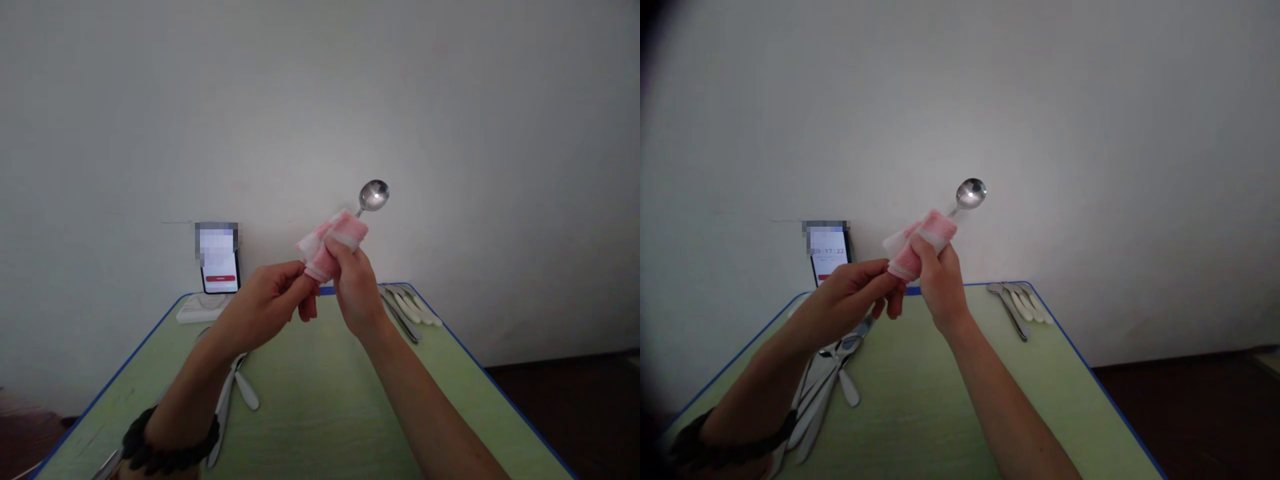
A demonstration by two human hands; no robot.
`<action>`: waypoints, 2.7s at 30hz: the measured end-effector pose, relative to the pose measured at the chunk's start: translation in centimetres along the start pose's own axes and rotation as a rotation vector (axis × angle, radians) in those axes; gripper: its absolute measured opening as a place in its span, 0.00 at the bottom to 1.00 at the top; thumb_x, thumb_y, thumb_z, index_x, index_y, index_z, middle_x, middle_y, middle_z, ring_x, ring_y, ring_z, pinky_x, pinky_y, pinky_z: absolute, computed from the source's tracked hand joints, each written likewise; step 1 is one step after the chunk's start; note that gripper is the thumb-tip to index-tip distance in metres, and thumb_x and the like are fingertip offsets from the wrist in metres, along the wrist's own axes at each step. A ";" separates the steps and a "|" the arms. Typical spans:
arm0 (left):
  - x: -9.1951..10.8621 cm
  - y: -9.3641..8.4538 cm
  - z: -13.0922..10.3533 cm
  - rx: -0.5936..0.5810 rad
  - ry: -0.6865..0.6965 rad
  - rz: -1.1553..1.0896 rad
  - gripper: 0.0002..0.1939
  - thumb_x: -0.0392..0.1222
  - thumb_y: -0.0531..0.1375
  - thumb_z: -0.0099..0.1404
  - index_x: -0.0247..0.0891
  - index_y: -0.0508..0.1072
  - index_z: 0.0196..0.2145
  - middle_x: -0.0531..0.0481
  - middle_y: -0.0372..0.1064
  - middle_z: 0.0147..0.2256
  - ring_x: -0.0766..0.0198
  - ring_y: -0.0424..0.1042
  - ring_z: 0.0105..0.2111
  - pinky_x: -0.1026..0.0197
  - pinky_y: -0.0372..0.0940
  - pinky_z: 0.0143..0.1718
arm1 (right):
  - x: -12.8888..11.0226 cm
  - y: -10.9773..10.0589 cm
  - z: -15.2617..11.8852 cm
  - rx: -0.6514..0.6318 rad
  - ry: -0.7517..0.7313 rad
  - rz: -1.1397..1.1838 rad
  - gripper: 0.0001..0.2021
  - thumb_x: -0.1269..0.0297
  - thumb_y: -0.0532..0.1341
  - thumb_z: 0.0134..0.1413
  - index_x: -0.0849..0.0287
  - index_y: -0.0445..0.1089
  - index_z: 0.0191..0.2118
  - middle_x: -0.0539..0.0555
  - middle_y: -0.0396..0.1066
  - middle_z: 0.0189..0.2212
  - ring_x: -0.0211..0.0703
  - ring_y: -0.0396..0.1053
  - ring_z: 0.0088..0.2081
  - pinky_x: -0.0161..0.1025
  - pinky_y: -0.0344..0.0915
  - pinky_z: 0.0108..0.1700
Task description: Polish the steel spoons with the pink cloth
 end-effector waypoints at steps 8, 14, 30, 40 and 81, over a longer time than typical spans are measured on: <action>0.1 0.4 -0.1 -0.063 -0.049 0.010 0.15 0.46 0.47 0.66 0.36 0.66 0.27 0.55 0.66 0.21 0.70 0.62 0.20 0.69 0.58 0.20 | -0.3 -0.6 -0.2 0.081 0.022 -0.074 0.15 0.53 0.61 0.43 0.61 0.66 0.26 0.47 0.62 0.20 0.33 0.56 0.23 0.33 0.55 0.26; -0.1 0.9 0.0 -0.105 -0.031 0.042 0.19 0.51 0.46 0.67 0.37 0.65 0.27 0.55 0.66 0.22 0.70 0.63 0.20 0.69 0.59 0.22 | -0.3 -0.7 -0.1 0.059 0.003 -0.098 0.15 0.52 0.62 0.43 0.62 0.67 0.27 0.48 0.64 0.22 0.33 0.58 0.24 0.33 0.56 0.26; 0.7 0.0 -0.2 0.014 0.031 0.199 0.18 0.49 0.50 0.65 0.36 0.64 0.22 0.58 0.58 0.17 0.73 0.55 0.17 0.70 0.50 0.18 | -0.2 -0.1 -0.4 -0.056 -0.008 -0.043 0.16 0.51 0.61 0.45 0.62 0.66 0.26 0.48 0.64 0.20 0.34 0.58 0.24 0.33 0.56 0.26; 0.8 0.2 -0.2 0.000 0.033 0.317 0.18 0.49 0.51 0.64 0.36 0.69 0.22 0.56 0.66 0.19 0.71 0.60 0.18 0.69 0.54 0.21 | 0.9 0.2 -0.3 -0.084 0.063 0.109 0.17 0.49 0.61 0.44 0.61 0.66 0.25 0.47 0.64 0.20 0.33 0.58 0.23 0.33 0.55 0.25; 2.2 1.1 -0.6 -0.101 0.067 0.318 0.16 0.45 0.48 0.67 0.36 0.66 0.25 0.59 0.57 0.17 0.73 0.57 0.17 0.69 0.49 0.21 | 0.2 0.2 -0.9 0.087 0.089 0.313 0.18 0.47 0.60 0.45 0.59 0.62 0.24 0.44 0.59 0.15 0.32 0.55 0.18 0.32 0.53 0.21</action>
Point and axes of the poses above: each hand's wrist, its own z-axis towards the middle knuckle, its own y-axis out of the palm, x = y × z, the point moved 6 cm from there along z, towards the middle knuckle
